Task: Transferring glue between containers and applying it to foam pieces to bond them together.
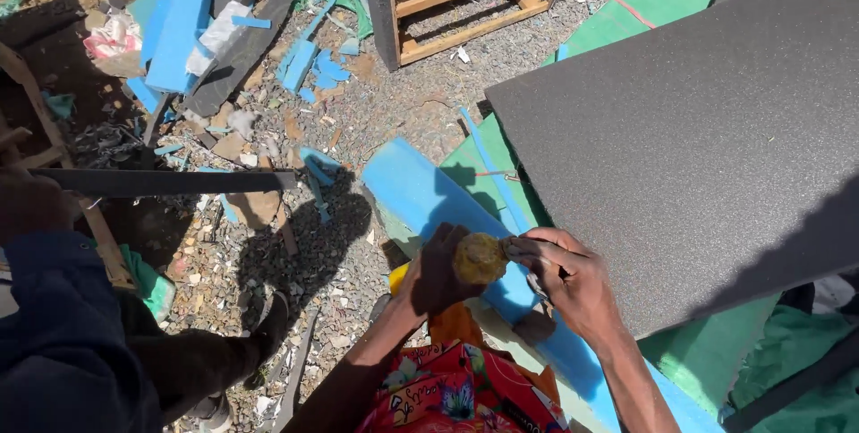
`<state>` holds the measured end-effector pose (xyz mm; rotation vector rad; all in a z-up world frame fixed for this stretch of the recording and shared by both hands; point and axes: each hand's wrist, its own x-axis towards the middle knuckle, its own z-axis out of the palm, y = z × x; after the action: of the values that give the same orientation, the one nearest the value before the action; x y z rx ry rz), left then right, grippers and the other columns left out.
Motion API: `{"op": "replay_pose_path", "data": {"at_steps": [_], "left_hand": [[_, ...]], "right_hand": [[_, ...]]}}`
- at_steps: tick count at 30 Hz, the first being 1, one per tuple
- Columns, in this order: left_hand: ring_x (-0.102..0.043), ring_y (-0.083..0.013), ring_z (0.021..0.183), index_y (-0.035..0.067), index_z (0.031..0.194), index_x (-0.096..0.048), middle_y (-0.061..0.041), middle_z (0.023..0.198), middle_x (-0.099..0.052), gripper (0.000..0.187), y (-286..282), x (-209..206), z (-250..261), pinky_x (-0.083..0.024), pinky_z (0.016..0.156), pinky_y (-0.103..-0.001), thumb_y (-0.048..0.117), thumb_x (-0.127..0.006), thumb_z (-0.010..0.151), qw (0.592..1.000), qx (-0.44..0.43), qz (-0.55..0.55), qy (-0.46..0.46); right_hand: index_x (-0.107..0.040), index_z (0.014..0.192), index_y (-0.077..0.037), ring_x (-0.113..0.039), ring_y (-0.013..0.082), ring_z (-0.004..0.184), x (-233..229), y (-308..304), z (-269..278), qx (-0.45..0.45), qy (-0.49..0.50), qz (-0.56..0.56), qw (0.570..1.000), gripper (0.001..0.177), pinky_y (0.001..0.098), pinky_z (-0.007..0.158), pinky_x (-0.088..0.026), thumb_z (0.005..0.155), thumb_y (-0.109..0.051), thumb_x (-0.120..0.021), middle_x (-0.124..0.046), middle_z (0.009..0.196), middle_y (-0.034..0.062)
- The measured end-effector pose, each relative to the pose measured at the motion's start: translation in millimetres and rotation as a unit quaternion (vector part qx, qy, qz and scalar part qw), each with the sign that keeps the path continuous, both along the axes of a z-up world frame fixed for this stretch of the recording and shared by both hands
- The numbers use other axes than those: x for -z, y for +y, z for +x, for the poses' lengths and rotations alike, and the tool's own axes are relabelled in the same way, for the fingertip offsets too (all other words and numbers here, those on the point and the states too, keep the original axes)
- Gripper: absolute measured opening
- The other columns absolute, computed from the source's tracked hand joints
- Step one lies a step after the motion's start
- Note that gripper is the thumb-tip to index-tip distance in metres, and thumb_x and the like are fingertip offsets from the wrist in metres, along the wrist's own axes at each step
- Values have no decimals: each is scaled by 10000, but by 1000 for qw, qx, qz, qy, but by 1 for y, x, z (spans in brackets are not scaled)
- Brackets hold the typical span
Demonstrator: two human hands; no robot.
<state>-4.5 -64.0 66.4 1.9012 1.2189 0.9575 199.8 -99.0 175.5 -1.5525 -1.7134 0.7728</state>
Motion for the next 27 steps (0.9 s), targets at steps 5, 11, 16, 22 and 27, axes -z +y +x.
{"op": "replay_pose_path", "data": {"at_steps": [5,11,16,22,27], "left_hand": [[-712,-474,902,99,1180,-585,-136,1119,-578,691,5,12,3,-615,753,-578,314,-878,592,999,32,10,29],[-709,-499,932,110,1225,-587,-155,1147,-599,860,17,31,15,-594,772,-575,223,-963,461,987,161,15,-3],[-614,-525,1180,125,1379,-560,-229,1419,-547,881,22,2,34,-562,936,-610,248,-936,592,961,257,-102,3],[-592,-594,1128,158,1361,-602,-229,1342,-605,657,2,5,72,-571,857,-637,-73,-625,746,945,298,-109,-77],[-686,-283,1036,80,1335,-549,-147,1192,-665,562,-9,28,83,-640,826,-369,19,-752,815,937,318,-104,-103]], "right_hand": [[-843,1081,-237,-757,315,719,4,-14,-15,52,-36,40,997,228,478,567,-595,955,-149,-675,-760,897,78],[-817,1107,-260,-452,192,412,-15,-42,-49,241,-86,61,965,188,334,440,-434,992,-304,-675,-494,501,102],[-603,1378,-24,-667,570,1070,-73,-64,-46,240,-45,-50,968,604,715,864,-551,852,-219,-828,-715,1133,317],[-596,1370,-62,-614,547,1164,-67,-100,-44,271,-157,-7,950,688,740,931,-514,771,-243,-884,-657,1299,247],[-629,1343,-158,-612,332,1243,-28,-125,-22,265,-199,29,943,436,522,981,-518,973,-389,-612,-636,1360,100]]}}
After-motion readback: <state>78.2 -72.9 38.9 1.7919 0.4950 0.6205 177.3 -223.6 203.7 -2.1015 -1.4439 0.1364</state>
